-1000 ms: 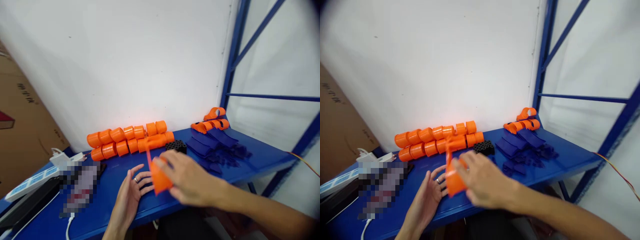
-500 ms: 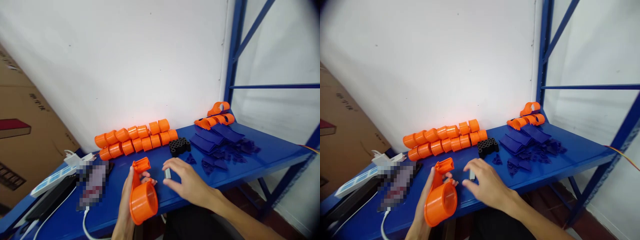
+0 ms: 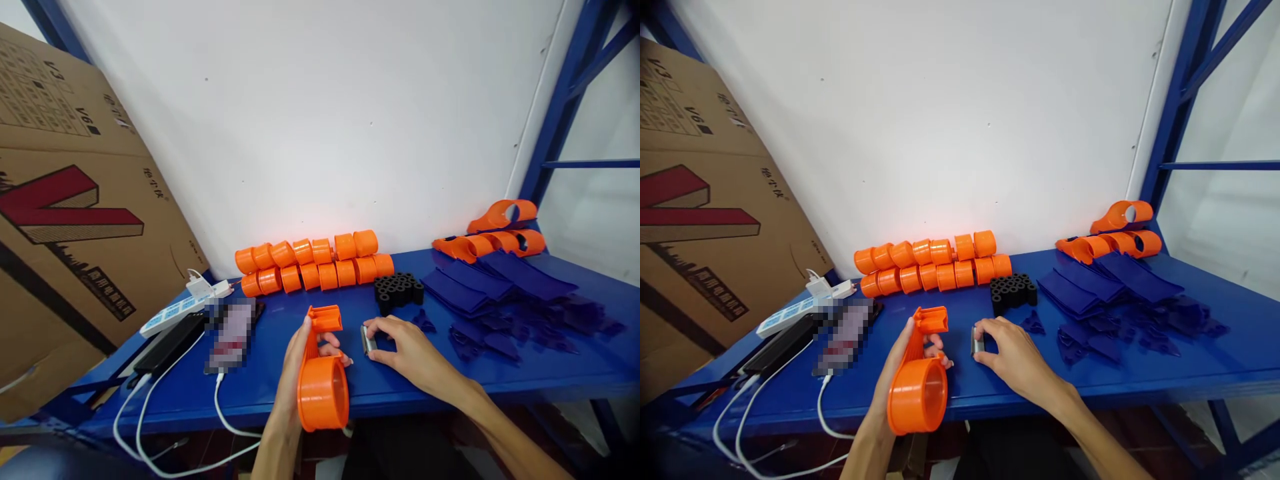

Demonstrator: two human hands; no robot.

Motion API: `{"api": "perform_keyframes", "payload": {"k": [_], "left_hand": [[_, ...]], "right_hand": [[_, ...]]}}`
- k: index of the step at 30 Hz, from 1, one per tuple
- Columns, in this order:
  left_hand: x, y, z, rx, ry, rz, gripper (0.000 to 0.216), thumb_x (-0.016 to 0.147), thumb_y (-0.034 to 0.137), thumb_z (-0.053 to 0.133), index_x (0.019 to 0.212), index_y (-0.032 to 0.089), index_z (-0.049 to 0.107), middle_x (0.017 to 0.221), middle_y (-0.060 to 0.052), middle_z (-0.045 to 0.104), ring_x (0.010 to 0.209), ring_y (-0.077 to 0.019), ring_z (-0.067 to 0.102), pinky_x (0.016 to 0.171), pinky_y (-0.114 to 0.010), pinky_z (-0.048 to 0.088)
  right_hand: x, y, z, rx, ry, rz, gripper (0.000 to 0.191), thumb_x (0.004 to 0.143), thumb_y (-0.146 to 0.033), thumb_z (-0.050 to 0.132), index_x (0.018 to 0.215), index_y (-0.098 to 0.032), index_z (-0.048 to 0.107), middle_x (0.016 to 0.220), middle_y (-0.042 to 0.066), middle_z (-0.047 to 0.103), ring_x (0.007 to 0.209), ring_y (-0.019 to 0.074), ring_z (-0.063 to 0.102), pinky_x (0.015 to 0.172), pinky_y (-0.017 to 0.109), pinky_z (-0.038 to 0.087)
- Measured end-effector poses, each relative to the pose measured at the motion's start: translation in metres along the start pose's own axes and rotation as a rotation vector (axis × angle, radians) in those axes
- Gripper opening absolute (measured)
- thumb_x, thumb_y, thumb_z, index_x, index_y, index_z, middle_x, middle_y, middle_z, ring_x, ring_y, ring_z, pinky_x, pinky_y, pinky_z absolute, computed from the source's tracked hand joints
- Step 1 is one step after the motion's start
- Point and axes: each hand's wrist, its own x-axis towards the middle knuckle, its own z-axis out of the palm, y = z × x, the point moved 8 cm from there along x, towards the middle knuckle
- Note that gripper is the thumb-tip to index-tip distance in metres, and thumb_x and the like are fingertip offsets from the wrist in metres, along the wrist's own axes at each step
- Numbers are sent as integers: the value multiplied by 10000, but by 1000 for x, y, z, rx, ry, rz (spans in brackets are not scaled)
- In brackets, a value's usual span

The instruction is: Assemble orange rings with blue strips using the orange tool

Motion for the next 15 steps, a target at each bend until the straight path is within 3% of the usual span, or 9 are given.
{"api": "perform_keyframes", "payload": {"k": [4,7,9,11,13,15], "left_hand": [[1,0,1,-10,4,23,497,871,591,525,733,130,646,537,-56,649,534,-189,668,589,-292,528],[1,0,1,-30,15,39,474,856,581,550,728,133,637,512,-49,634,510,-198,660,588,-319,537],[1,-1,0,-42,33,41,455,837,580,574,734,141,631,511,-45,635,494,-200,655,577,-327,539],[1,0,-1,-46,40,41,441,828,578,586,739,148,626,520,-38,638,488,-197,653,576,-329,541],[0,0,1,-35,27,32,448,841,578,572,736,146,624,520,-42,638,498,-197,657,585,-326,540],[-1,0,2,-29,16,20,461,863,575,543,737,140,627,514,-50,636,507,-197,658,591,-322,538]], "right_hand": [[-1,8,0,174,34,30,118,736,-202,696,782,-227,590,1073,35,706,1040,244,630,876,365,460],[-4,9,-13,347,203,63,163,728,-296,735,745,-214,595,1109,72,706,1021,276,640,829,382,483],[-5,10,-21,555,309,99,207,732,-349,756,800,-207,623,1163,99,689,1015,279,646,812,378,505],[-2,10,-19,861,324,142,243,787,-401,717,908,-202,650,1176,125,683,1023,280,654,789,375,535],[3,10,-12,1136,315,205,264,834,-429,659,956,-195,663,1108,138,704,974,276,676,758,381,560],[9,10,-6,1272,347,239,243,836,-421,651,910,-190,672,1020,124,716,898,257,689,744,379,570]]}}
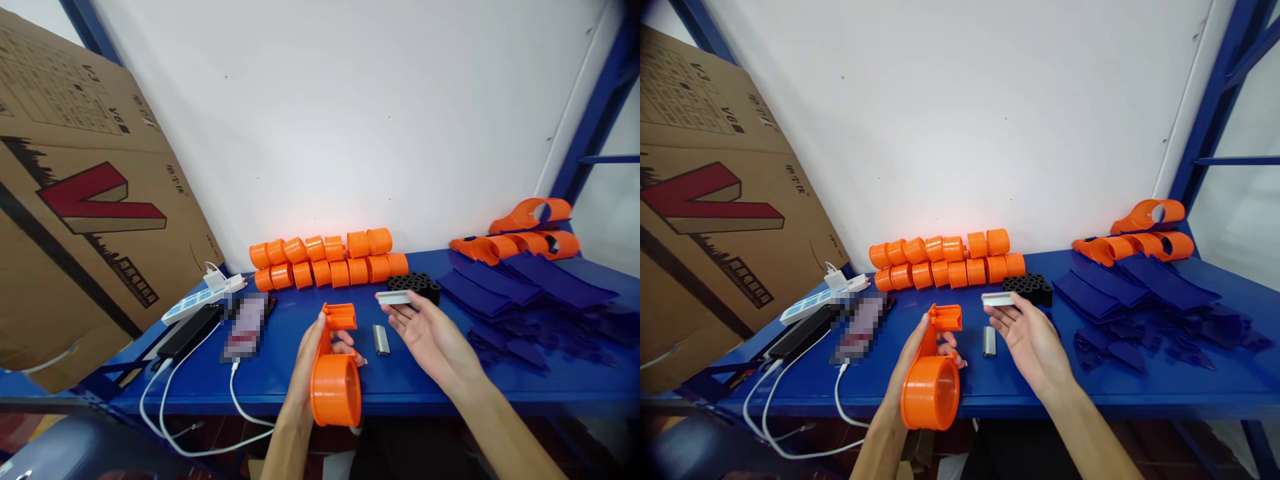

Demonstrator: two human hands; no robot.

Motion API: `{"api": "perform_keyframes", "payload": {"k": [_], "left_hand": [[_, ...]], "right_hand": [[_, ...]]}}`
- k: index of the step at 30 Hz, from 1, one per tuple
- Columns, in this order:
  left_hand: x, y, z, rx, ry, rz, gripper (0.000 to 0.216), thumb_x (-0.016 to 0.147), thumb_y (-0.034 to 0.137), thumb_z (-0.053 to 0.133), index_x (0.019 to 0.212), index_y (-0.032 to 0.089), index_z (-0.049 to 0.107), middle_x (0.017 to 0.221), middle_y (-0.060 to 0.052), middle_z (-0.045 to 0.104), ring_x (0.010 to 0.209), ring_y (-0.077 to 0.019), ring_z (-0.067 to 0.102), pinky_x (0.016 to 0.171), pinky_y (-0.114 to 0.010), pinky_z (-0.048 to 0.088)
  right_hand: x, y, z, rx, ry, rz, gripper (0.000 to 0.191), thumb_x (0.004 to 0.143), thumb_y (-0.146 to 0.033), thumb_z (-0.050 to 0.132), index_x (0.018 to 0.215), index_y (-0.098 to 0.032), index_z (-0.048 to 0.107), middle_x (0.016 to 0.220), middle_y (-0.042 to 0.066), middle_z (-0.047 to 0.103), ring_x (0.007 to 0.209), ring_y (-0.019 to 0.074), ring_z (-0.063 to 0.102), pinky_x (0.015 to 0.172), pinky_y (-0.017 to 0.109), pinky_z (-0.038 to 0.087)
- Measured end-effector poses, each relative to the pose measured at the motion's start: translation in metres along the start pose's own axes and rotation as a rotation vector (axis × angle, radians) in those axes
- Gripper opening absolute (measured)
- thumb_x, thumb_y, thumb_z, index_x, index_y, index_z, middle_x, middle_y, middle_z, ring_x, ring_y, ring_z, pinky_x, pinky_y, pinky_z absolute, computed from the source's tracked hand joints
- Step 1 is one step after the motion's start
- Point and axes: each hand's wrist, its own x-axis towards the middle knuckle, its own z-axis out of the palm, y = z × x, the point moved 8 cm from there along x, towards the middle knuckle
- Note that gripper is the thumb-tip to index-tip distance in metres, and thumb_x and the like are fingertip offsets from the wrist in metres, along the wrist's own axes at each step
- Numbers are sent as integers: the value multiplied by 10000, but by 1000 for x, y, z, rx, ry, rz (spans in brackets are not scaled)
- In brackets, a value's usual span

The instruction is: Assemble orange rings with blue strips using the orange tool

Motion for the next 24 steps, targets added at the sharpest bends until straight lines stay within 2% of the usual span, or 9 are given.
{"api": "perform_keyframes", "payload": {"k": [3,5,7,10,13,18,24], "left_hand": [[-1,0,1,-5,-16,-6,481,889,572,504,743,133,636,521,-58,640,513,-192,654,600,-320,537],[0,-2,2,-4,-41,-13,506,897,579,487,733,126,643,529,-60,641,518,-187,653,623,-330,544],[2,-3,2,-3,-64,-29,535,898,590,477,722,117,653,535,-61,639,528,-185,656,639,-333,548],[4,-6,1,16,-94,-69,576,889,617,468,709,106,664,546,-81,650,549,-195,669,614,-310,538],[3,-8,2,50,-112,-116,589,875,644,466,716,114,667,577,-105,680,563,-201,678,578,-283,520],[-2,-7,7,62,-119,-132,604,864,666,459,700,125,671,579,-114,692,557,-194,670,533,-251,489],[1,-6,6,105,-136,-124,616,844,687,470,674,130,671,571,-116,692,580,-218,683,583,-286,514]], "right_hand": [[3,-3,3,-65,79,-138,206,809,-388,706,799,-189,654,814,39,670,720,173,642,620,279,538],[0,-7,6,-194,122,-259,238,820,-402,707,758,-186,633,646,-20,567,563,113,539,495,215,446],[-4,-7,11,-293,126,-311,262,849,-423,676,764,-181,623,569,-41,519,486,94,476,453,209,395],[-10,-4,18,-366,89,-318,259,883,-432,627,827,-179,620,631,-3,624,519,122,560,508,237,457],[-15,-5,19,-419,106,-348,250,896,-433,600,866,-185,606,710,24,682,560,146,614,536,262,508],[-17,-4,21,-529,116,-362,237,924,-419,556,872,-192,596,750,37,705,584,150,639,528,258,525],[-19,-6,22,-516,114,-376,236,926,-419,554,860,-194,578,714,25,690,594,152,645,531,254,534]]}}
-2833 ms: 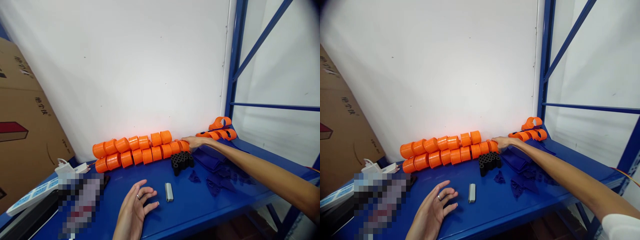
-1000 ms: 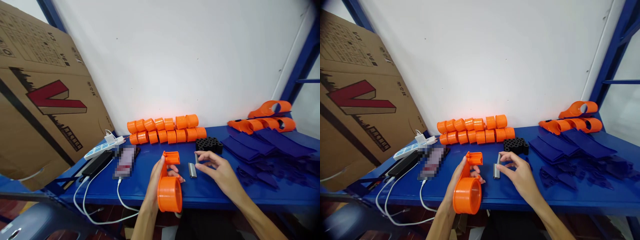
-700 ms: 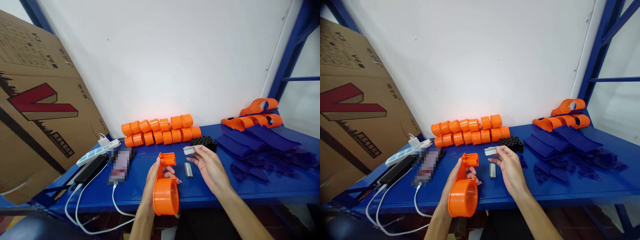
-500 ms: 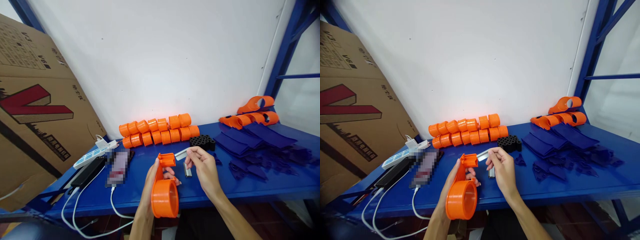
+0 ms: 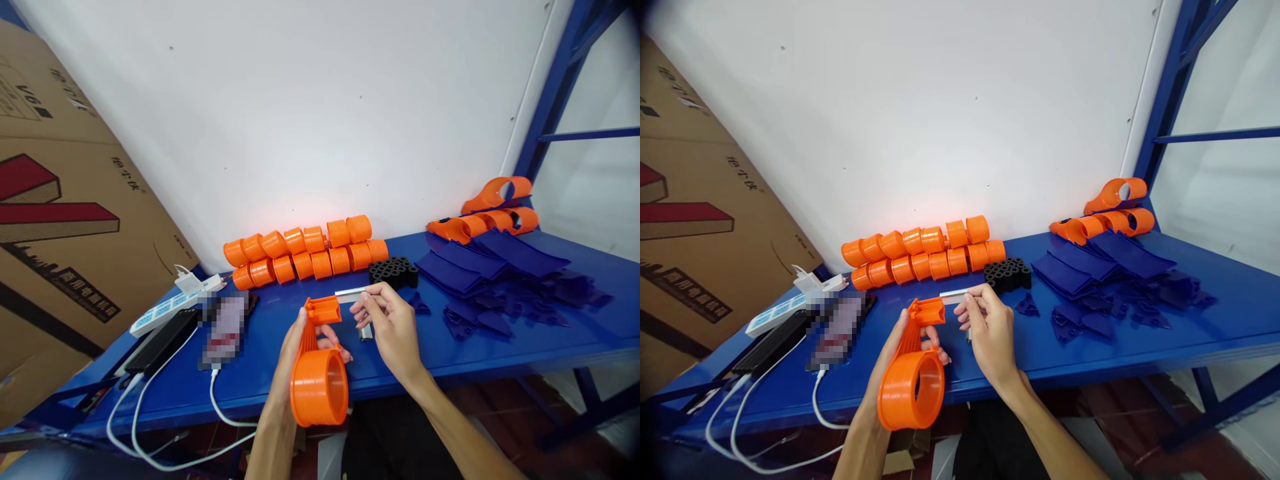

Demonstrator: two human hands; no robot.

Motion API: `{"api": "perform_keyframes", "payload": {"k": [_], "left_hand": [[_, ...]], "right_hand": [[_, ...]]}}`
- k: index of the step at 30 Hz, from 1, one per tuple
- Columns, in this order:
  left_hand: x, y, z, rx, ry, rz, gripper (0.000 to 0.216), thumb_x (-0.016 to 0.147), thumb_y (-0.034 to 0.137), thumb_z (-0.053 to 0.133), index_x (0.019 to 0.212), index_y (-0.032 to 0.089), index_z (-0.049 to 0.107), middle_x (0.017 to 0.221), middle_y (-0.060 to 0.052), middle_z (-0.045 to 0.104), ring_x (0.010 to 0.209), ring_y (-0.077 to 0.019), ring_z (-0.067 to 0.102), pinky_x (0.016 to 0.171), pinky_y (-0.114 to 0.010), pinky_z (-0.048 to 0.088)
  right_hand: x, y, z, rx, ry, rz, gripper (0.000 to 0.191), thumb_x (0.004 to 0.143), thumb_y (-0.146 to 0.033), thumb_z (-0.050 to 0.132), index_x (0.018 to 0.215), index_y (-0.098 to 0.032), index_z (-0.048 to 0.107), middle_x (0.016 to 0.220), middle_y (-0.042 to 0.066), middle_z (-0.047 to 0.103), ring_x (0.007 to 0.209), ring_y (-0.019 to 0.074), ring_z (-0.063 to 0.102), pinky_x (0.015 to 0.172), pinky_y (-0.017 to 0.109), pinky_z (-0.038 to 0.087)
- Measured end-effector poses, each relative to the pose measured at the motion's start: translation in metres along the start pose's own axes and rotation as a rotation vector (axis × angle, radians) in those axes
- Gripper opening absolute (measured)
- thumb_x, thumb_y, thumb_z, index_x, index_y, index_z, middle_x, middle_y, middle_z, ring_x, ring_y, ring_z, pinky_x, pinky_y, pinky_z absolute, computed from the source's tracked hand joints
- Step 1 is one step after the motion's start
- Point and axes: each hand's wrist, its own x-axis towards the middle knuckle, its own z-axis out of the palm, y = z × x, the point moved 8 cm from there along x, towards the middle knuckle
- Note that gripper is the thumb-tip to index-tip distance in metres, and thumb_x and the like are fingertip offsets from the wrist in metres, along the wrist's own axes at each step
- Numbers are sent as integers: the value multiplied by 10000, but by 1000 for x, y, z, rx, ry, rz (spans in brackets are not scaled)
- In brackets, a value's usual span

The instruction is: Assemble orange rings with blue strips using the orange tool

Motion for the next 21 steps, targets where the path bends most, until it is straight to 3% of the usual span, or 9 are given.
{"api": "perform_keyframes", "payload": {"k": [13,18,21], "left_hand": [[9,-4,-8,69,-16,23,592,793,688,553,662,119,650,558,-117,671,561,-263,698,569,-337,540],[8,-2,-7,62,-9,31,528,790,662,581,803,142,674,586,-90,692,575,-274,703,606,-396,564],[7,-3,-3,104,-25,16,598,838,671,492,688,121,671,579,-131,696,572,-255,694,557,-332,533]], "right_hand": [[-1,-2,-3,-146,-1,-35,230,953,-396,507,838,-203,557,718,29,696,590,148,645,518,240,523],[-3,-3,-2,-147,-10,-67,190,952,-370,507,869,-209,566,726,25,696,607,152,650,530,239,526],[-3,-1,0,-121,-31,-55,173,941,-360,528,901,-206,594,782,39,719,648,162,673,545,245,543]]}}
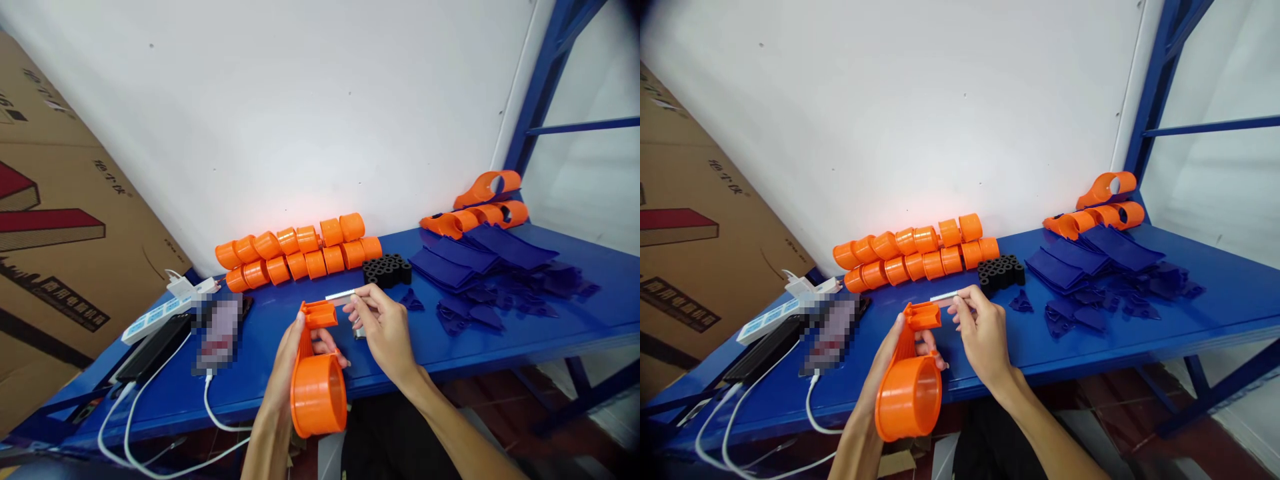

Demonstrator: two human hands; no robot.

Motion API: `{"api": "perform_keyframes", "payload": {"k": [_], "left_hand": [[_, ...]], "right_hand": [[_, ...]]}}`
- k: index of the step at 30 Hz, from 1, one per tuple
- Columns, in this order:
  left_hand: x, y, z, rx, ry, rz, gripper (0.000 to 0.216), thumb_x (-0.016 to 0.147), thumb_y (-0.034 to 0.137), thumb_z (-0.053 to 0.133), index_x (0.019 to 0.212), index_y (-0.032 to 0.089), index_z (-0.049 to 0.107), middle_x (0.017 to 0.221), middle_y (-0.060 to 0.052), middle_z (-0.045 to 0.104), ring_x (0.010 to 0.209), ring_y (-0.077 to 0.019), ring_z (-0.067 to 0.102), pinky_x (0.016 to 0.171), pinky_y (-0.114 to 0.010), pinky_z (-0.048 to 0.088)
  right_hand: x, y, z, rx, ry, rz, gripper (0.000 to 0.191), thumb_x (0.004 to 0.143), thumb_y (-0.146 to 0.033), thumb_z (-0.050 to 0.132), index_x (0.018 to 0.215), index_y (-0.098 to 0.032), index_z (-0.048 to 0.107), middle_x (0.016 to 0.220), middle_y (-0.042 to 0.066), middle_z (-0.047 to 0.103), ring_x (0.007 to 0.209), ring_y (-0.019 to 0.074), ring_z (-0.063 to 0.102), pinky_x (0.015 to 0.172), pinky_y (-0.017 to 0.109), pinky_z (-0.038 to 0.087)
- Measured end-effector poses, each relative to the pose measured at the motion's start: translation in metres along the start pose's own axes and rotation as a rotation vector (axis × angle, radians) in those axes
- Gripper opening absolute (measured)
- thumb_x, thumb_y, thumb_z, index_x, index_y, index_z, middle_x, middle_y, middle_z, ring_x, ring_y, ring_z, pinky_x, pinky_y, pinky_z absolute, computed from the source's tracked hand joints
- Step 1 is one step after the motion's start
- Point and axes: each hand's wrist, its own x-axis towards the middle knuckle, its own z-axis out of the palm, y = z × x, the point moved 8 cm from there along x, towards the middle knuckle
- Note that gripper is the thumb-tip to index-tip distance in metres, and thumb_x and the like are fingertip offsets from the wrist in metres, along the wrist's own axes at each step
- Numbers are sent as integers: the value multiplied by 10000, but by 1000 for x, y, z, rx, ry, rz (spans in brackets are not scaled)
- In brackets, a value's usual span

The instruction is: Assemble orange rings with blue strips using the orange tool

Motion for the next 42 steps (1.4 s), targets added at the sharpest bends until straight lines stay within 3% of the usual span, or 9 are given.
{"api": "perform_keyframes", "payload": {"k": [4,8,13,17,26,28,32,34,42], "left_hand": [[-4,3,4,-106,25,25,623,890,647,414,654,126,662,566,-123,695,561,-208,673,528,-262,480],[-6,2,4,-161,65,-4,580,887,635,435,683,137,652,579,-110,696,581,-204,673,539,-256,485],[-7,3,6,-200,32,-16,601,921,614,370,655,146,636,551,-84,679,530,-189,659,561,-282,516],[-5,5,5,-121,9,18,617,927,616,351,636,148,630,554,-76,678,531,-183,655,656,-323,548],[3,2,-2,-93,-78,-17,617,872,665,433,617,147,648,584,-105,695,572,-200,660,646,-317,530],[5,3,-1,-110,-85,-2,605,862,663,455,610,150,651,563,-95,683,564,-199,651,639,-320,527],[4,3,5,-86,-85,9,615,858,665,461,589,144,644,547,-85,656,562,-196,637,657,-331,538],[3,6,4,-125,-37,36,577,886,621,458,636,142,660,606,-76,668,624,-188,642,714,-331,545],[1,6,4,-155,-26,32,586,880,614,477,634,121,673,615,-87,655,634,-196,635,742,-368,559]], "right_hand": [[-1,1,0,44,25,7,189,921,-323,564,1062,-207,614,924,62,750,773,189,713,624,272,579],[-1,-1,1,62,11,8,211,919,-306,558,1060,-210,682,971,63,754,824,190,711,663,274,582],[-2,8,4,168,-52,131,280,880,-296,568,1085,-194,728,867,48,742,674,145,653,524,218,528],[-2,9,14,183,-157,156,349,826,-213,548,1115,-172,739,735,25,711,594,124,595,513,220,499],[-4,7,30,109,-386,171,498,815,-143,497,1284,-217,647,666,-24,664,545,96,553,537,210,454],[-1,-1,17,30,-375,120,428,828,-158,515,1217,-222,682,674,-26,675,558,103,573,537,207,438],[19,-15,-44,-334,-58,-29,189,867,-181,524,905,-207,707,654,-24,667,582,117,584,564,221,395],[30,-16,-61,-564,10,-54,143,873,-184,538,884,-222,676,650,-32,659,570,127,572,566,238,363],[50,3,-33,-1070,-211,-85,117,887,-232,594,1003,-241,583,849,7,707,740,203,665,538,269,242]]}}
